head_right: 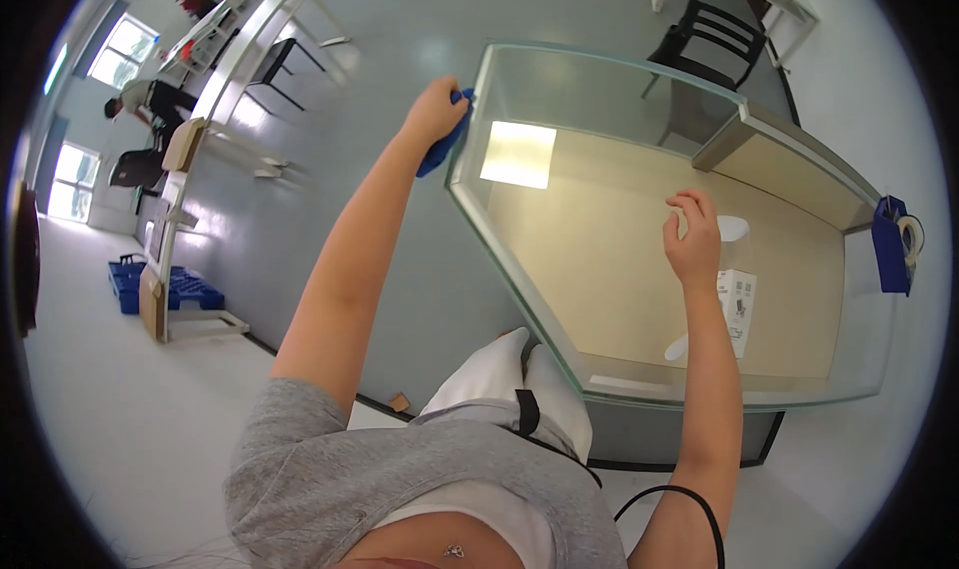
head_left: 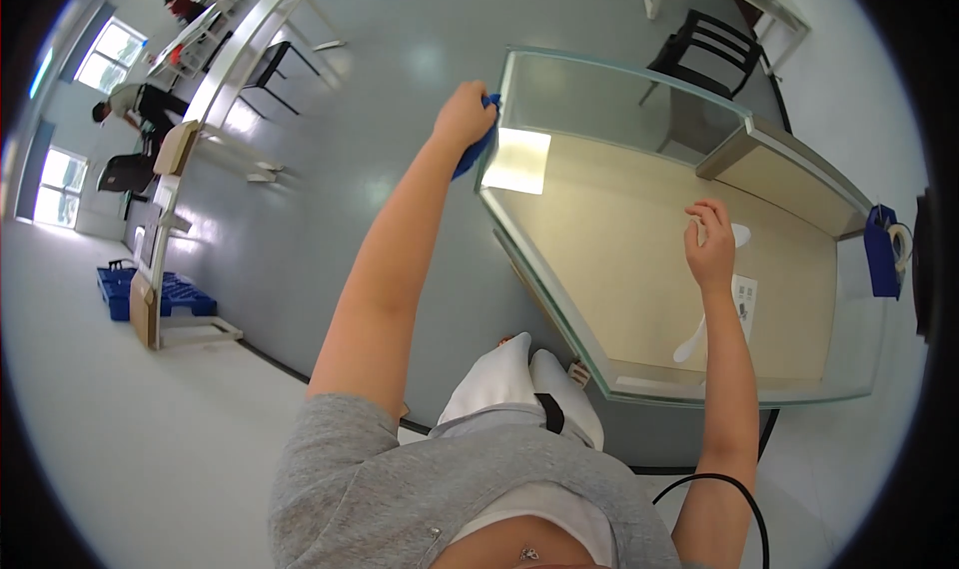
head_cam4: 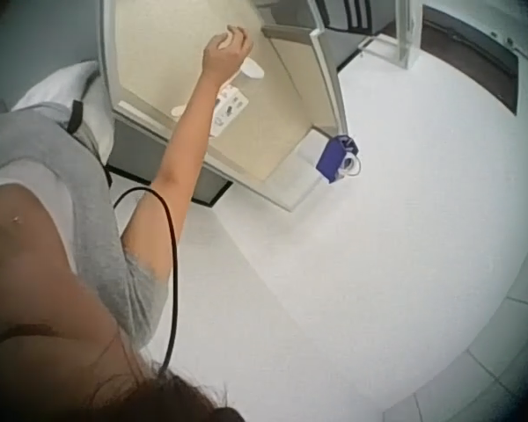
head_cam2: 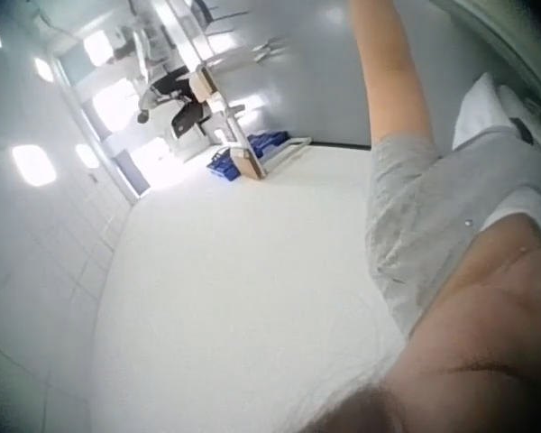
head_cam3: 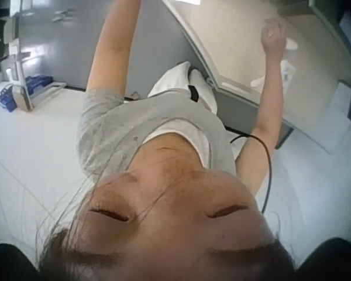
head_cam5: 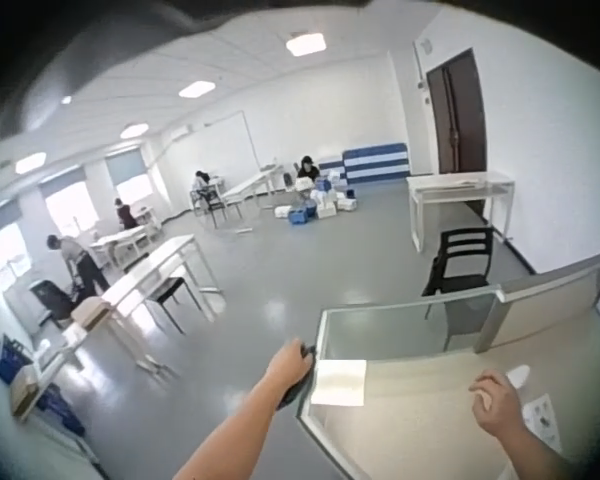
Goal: Wiping down a glass display case with a blue cloth.
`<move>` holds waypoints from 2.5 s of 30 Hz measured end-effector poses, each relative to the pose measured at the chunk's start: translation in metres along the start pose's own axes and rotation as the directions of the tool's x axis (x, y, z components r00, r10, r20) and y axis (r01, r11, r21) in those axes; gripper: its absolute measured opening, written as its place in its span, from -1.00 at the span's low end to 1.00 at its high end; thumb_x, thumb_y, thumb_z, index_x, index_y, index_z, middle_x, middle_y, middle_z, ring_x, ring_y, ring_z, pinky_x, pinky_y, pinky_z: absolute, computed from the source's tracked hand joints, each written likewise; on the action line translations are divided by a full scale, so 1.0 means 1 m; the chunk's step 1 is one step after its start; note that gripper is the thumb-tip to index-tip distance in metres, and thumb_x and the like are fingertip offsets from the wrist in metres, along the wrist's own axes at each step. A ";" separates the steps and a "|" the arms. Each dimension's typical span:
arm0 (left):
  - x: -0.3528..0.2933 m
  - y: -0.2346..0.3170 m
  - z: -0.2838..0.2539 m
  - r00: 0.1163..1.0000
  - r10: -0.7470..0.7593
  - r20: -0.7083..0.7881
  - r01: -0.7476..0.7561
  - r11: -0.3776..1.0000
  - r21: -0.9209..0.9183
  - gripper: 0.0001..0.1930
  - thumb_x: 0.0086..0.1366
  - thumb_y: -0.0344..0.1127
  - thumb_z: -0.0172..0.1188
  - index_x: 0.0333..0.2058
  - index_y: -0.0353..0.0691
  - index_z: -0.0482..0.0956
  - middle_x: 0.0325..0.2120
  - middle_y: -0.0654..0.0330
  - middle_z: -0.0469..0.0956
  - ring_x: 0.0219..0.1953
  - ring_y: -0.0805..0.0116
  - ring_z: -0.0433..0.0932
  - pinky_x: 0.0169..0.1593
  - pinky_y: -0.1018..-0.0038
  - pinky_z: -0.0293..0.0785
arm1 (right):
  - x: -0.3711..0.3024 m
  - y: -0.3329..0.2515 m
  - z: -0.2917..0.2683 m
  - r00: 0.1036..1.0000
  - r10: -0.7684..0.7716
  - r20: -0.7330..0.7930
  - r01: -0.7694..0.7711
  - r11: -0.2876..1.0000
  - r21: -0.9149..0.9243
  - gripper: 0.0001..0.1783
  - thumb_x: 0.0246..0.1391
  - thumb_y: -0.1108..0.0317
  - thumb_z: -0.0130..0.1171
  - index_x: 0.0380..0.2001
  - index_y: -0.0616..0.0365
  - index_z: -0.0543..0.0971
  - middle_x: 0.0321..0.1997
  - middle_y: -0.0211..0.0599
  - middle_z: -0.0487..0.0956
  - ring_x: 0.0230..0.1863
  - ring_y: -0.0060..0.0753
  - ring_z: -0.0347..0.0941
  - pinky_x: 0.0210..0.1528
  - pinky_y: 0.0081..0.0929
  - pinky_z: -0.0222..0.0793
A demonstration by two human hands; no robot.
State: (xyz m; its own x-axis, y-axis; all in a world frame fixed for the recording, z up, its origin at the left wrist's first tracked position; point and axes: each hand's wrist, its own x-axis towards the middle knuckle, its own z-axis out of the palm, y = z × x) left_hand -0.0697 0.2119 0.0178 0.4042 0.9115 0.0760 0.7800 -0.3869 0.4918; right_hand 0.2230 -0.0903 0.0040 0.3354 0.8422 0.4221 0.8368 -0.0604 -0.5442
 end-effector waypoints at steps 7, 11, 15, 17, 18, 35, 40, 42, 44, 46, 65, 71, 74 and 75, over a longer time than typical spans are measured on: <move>-0.097 0.004 -0.011 0.999 -0.038 -0.029 0.038 0.999 -0.002 -0.81 0.18 -0.28 0.09 -0.27 -0.25 0.46 -0.18 0.01 0.48 -0.15 -0.06 0.50 -0.10 0.16 0.45 | 0.007 0.007 0.007 0.997 -0.075 -0.008 0.075 0.997 -0.025 -0.82 -0.04 0.47 0.06 -0.31 0.15 0.55 -0.11 -0.27 0.49 -0.07 -0.16 0.45 -0.05 -0.34 0.39; -0.135 0.012 -0.013 0.983 -0.151 -0.103 0.150 0.989 -0.011 -0.81 0.18 -0.29 0.08 -0.26 -0.23 0.44 -0.19 0.05 0.46 -0.16 -0.04 0.50 -0.12 0.16 0.45 | 0.007 0.003 0.010 0.993 -0.119 -0.025 0.118 0.993 -0.030 -0.82 -0.05 0.47 0.07 -0.30 0.13 0.55 -0.12 -0.29 0.49 -0.06 -0.16 0.45 -0.06 -0.32 0.41; -0.149 0.016 -0.011 0.984 -0.157 -0.083 0.161 0.986 0.044 -0.80 0.19 -0.27 0.10 -0.26 -0.23 0.47 -0.19 0.06 0.46 -0.13 -0.02 0.49 -0.11 0.18 0.45 | 0.002 0.003 0.013 0.988 -0.151 -0.037 0.149 0.988 -0.042 -0.82 -0.05 0.47 0.08 -0.31 0.12 0.54 -0.13 -0.29 0.48 -0.07 -0.17 0.45 -0.08 -0.31 0.42; -0.157 0.019 -0.012 0.988 -0.138 -0.062 0.141 0.989 0.045 -0.80 0.19 -0.25 0.11 -0.26 -0.22 0.48 -0.20 0.06 0.46 -0.12 -0.01 0.49 -0.10 0.19 0.45 | -0.001 0.001 0.014 0.982 -0.184 -0.033 0.183 0.982 -0.036 -0.83 -0.05 0.48 0.08 -0.32 0.12 0.54 -0.15 -0.29 0.48 -0.08 -0.19 0.45 -0.09 -0.31 0.42; -0.161 0.021 -0.016 0.986 -0.147 -0.075 0.150 0.988 0.026 -0.79 0.18 -0.23 0.14 -0.28 -0.24 0.50 -0.22 0.05 0.46 -0.14 -0.01 0.49 -0.08 0.21 0.43 | -0.002 0.001 0.013 0.983 -0.181 -0.036 0.179 0.983 -0.035 -0.83 -0.05 0.48 0.08 -0.32 0.12 0.54 -0.15 -0.29 0.48 -0.08 -0.19 0.45 -0.09 -0.31 0.42; -0.104 0.011 -0.003 0.956 -0.168 -0.241 0.190 0.980 0.068 -0.84 0.11 -0.37 0.14 -0.30 -0.20 0.55 -0.23 -0.07 0.45 -0.16 -0.12 0.48 -0.08 0.16 0.43 | 0.001 -0.012 0.005 0.987 -0.161 0.001 0.161 0.986 0.042 -0.84 -0.06 0.52 0.07 -0.35 0.14 0.54 -0.20 -0.32 0.48 -0.15 -0.23 0.43 -0.14 -0.33 0.42; -0.065 0.010 -0.010 0.980 -0.103 -0.172 0.121 0.988 0.100 -0.88 0.10 -0.37 0.16 -0.36 -0.19 0.59 -0.26 0.02 0.49 -0.19 -0.04 0.50 -0.11 0.20 0.44 | 0.005 -0.014 0.004 0.987 -0.163 0.015 0.163 0.987 0.017 -0.82 -0.09 0.53 0.09 -0.34 0.12 0.53 -0.22 -0.33 0.47 -0.20 -0.23 0.42 -0.15 -0.34 0.41; -0.049 0.008 -0.006 0.972 -0.096 -0.216 0.119 0.989 0.093 -0.88 0.11 -0.35 0.16 -0.37 -0.19 0.60 -0.27 0.03 0.50 -0.18 -0.02 0.51 -0.11 0.21 0.44 | 0.006 -0.017 0.003 0.987 -0.157 0.029 0.157 0.988 0.011 -0.81 -0.11 0.54 0.10 -0.34 0.12 0.53 -0.23 -0.33 0.47 -0.22 -0.24 0.41 -0.15 -0.34 0.40; -0.025 0.008 -0.002 0.971 -0.088 -0.224 0.112 0.989 0.101 -0.87 0.11 -0.34 0.15 -0.36 -0.18 0.61 -0.27 0.03 0.50 -0.17 -0.02 0.51 -0.11 0.21 0.44 | 0.006 -0.018 0.002 0.985 -0.167 0.033 0.166 0.986 0.015 -0.79 -0.13 0.54 0.12 -0.34 0.11 0.53 -0.23 -0.34 0.47 -0.22 -0.25 0.41 -0.16 -0.33 0.40; 0.001 0.007 0.000 0.971 -0.067 -0.229 0.096 0.988 0.119 -0.84 0.14 -0.29 0.14 -0.33 -0.18 0.63 -0.24 0.03 0.51 -0.15 -0.01 0.51 -0.10 0.21 0.44 | 0.007 -0.020 0.000 0.988 -0.150 0.040 0.150 0.989 0.014 -0.79 -0.14 0.54 0.12 -0.34 0.11 0.53 -0.24 -0.34 0.46 -0.23 -0.25 0.40 -0.16 -0.34 0.39; 0.106 0.016 0.015 0.970 -0.137 -0.200 0.159 0.982 0.098 -0.80 0.21 -0.25 0.14 -0.23 -0.16 0.60 -0.13 0.06 0.52 -0.10 0.01 0.53 -0.06 0.21 0.47 | 0.006 -0.021 -0.003 0.998 -0.055 0.006 0.054 0.998 0.015 -0.79 -0.15 0.61 0.10 -0.38 0.14 0.51 -0.27 -0.29 0.45 -0.21 -0.22 0.42 -0.26 -0.35 0.41; 0.039 -0.006 0.013 0.980 -0.109 -0.165 0.116 0.993 0.031 -0.79 0.22 -0.22 0.12 -0.23 -0.18 0.53 -0.18 -0.05 0.48 -0.11 -0.08 0.50 -0.06 0.17 0.44 | 0.008 -0.016 0.003 0.994 -0.110 0.000 0.110 0.994 -0.023 -0.81 -0.12 0.58 0.08 -0.35 0.15 0.50 -0.24 -0.29 0.45 -0.16 -0.21 0.41 -0.19 -0.32 0.41; -0.018 -0.001 0.011 0.979 -0.108 -0.173 0.106 0.994 -0.018 -0.80 0.22 -0.21 0.11 -0.24 -0.16 0.51 -0.20 -0.05 0.46 -0.13 -0.10 0.49 -0.09 0.15 0.43 | 0.006 -0.014 0.002 0.992 -0.123 0.000 0.122 0.992 -0.039 -0.81 -0.10 0.55 0.08 -0.33 0.15 0.49 -0.24 -0.29 0.44 -0.15 -0.20 0.40 -0.17 -0.32 0.41; -0.039 -0.001 0.009 0.978 -0.114 -0.177 0.111 0.994 -0.023 -0.81 0.22 -0.22 0.11 -0.24 -0.14 0.50 -0.20 -0.05 0.46 -0.13 -0.11 0.49 -0.09 0.14 0.43 | 0.007 -0.014 0.004 0.990 -0.142 -0.004 0.142 0.989 -0.029 -0.81 -0.10 0.55 0.08 -0.33 0.15 0.49 -0.24 -0.29 0.44 -0.15 -0.20 0.40 -0.17 -0.32 0.41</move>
State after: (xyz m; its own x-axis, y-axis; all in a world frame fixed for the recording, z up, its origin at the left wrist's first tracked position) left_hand -0.0819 0.1760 0.0062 0.2218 0.9598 0.1721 0.8092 -0.2796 0.5166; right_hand 0.2115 -0.0815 0.0114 0.2147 0.8400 0.4983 0.8882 0.0443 -0.4574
